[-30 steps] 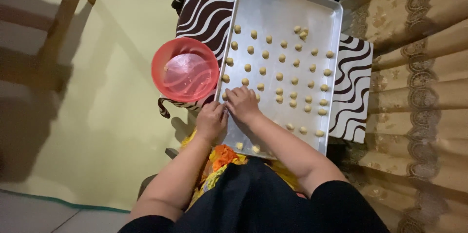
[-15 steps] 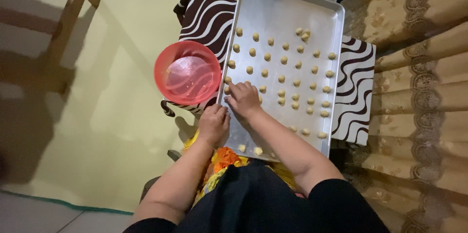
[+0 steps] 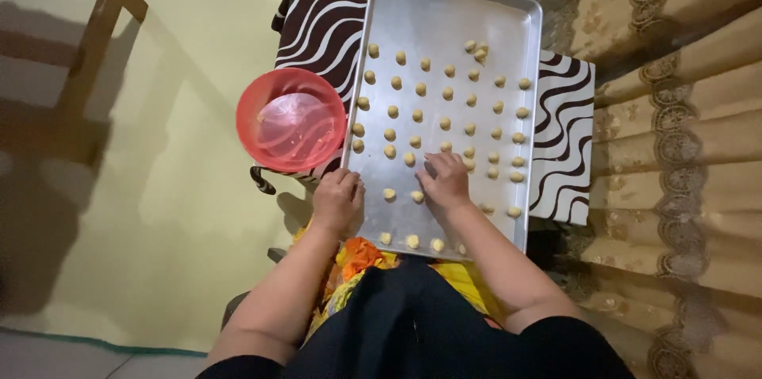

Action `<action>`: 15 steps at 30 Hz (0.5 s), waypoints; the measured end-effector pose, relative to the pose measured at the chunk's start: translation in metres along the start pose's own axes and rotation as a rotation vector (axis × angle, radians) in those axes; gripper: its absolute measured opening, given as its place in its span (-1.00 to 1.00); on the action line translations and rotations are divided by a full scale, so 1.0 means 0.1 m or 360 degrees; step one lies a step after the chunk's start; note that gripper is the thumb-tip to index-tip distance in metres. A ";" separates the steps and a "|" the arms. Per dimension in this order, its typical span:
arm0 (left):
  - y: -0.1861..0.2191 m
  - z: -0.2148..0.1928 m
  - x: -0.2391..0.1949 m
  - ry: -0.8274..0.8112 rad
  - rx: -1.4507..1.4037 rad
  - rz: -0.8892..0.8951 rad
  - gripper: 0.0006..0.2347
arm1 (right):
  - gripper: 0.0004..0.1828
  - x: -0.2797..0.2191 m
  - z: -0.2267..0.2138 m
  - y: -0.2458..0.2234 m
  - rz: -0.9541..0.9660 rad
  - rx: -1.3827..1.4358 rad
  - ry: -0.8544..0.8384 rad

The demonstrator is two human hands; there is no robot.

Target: The person arranges small dough balls onto a metal baking tray. They take the dough balls from a red bowl and place them in neat rows on the tray, spacing them out evenly.

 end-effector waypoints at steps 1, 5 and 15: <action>-0.02 0.02 -0.01 -0.0001 -0.0002 0.0004 -0.87 | -0.57 -0.01 0.06 0.01 0.0002 -0.0002 0.0003; 0.00 -0.01 0.03 -0.0057 -0.0017 0.0024 -0.89 | -0.55 -0.01 0.30 0.01 -0.0025 -0.0049 0.0002; -0.09 0.08 -0.05 -0.0066 0.0054 0.0009 -0.87 | -0.56 0.05 0.40 0.10 -0.0079 -0.0127 0.0054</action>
Point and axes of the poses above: each hand's wrist, its own x-axis towards the middle knuckle, its own z-axis out of the palm, y = z × x, the point moved 4 cm from there along x, towards the middle knuckle, and after that the axes turned 4 degrees about y, right-handed, at the moved point
